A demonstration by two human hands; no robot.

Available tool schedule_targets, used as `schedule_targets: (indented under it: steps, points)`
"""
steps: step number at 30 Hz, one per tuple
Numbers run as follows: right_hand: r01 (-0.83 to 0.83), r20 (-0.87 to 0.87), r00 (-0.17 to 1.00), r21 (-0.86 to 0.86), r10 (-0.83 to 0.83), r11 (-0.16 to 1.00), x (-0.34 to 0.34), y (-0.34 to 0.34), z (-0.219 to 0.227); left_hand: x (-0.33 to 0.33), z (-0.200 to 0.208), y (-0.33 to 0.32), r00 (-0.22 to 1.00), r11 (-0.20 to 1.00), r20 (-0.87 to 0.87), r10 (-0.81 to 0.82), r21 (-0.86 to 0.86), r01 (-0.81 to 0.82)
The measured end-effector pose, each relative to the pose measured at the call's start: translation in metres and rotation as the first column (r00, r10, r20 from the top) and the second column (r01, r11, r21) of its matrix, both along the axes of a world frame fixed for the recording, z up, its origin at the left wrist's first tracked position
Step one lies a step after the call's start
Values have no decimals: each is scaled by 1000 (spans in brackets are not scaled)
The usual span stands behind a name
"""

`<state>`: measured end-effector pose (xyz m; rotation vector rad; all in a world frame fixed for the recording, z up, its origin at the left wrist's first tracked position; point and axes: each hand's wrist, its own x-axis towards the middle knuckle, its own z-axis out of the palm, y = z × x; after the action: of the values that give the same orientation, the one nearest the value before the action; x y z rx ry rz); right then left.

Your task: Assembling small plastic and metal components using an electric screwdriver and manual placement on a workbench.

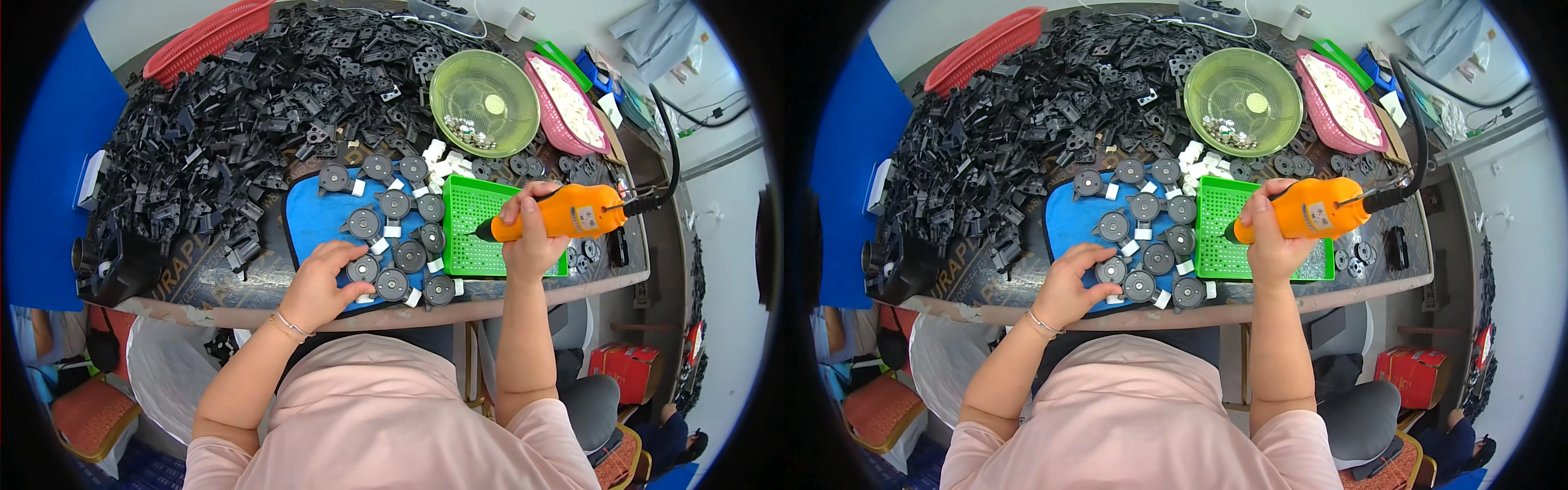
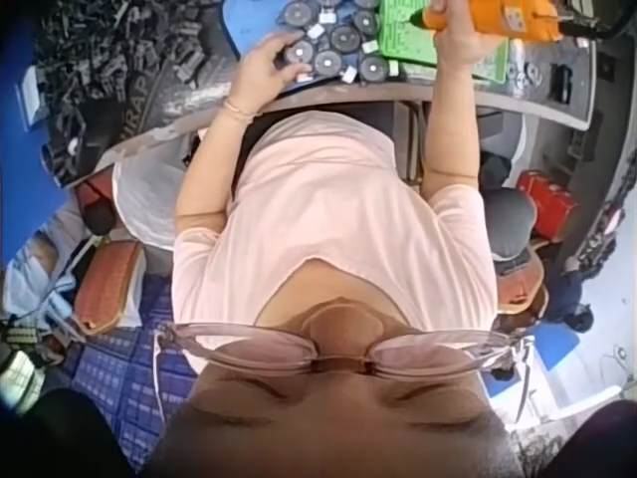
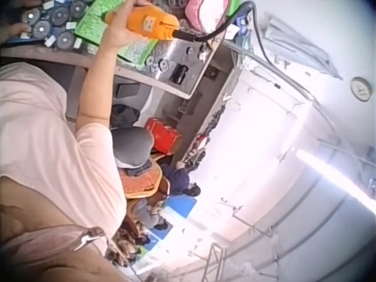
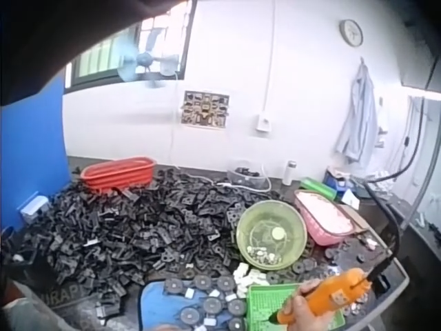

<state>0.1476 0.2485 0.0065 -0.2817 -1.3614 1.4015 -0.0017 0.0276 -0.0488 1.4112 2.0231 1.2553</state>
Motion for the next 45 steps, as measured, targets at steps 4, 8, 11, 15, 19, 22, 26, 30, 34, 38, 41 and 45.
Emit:
schedule_targets:
  steps: [4, 8, 11, 15, 19, 22, 26, 30, 34, 38, 41, 45]
  points:
    - [11, -10, 1000, -51, -11, 999, -1, 3, -2, 0, -2, -1, 1000, 1000, -20, 3, 18, -3]
    - [-43, -7, 999, -6, 43, 999, 2, 0, 16, 0, -1, -1, 1000, 1000, -5, 5, 13, -5]
    - [-162, -105, 981, 19, 164, 987, -1, -20, 38, 1, -2, -1, 1000, 1000, -22, 12, 27, -12]
    - [-411, -119, 901, 81, 418, 908, -30, -62, 37, 0, -5, -1, 1000, 1000, -21, 17, -2, -17]
    - [-452, 12, 891, 128, 454, 883, -54, -82, 21, 1, -3, -1, 1000, 1000, -6, 12, 7, -12]
    - [-462, 40, 887, 141, 461, 876, -66, -90, 14, 1, -8, 0, 999, 999, -30, 19, 34, -18]
    - [-471, 25, 882, 98, 471, 877, -73, -97, 15, 1, 1, 0, 1000, 1000, -1, -5, 30, 5]
    - [-486, 128, 871, 76, 475, 871, -72, -101, 15, 1, 0, 0, 1000, 999, 22, 16, 51, -17]
    - [-456, 109, 885, 13, 452, 890, -74, -101, 10, 1, 0, 1, 1000, 996, 17, 21, 86, -22]
    - [-593, 129, 805, 221, 579, 774, -79, -71, 9, 1, -2, 2, 1000, 999, 3, 1, 35, -1]
    - [-626, -95, 770, 77, 631, 776, -64, -61, 31, -1, -7, -2, 1000, 999, 2, 5, 33, -5]
    - [-256, -146, 956, -3, 253, 967, -27, -25, 52, 2, -2, -2, 1000, 1000, -6, 13, 13, -13]
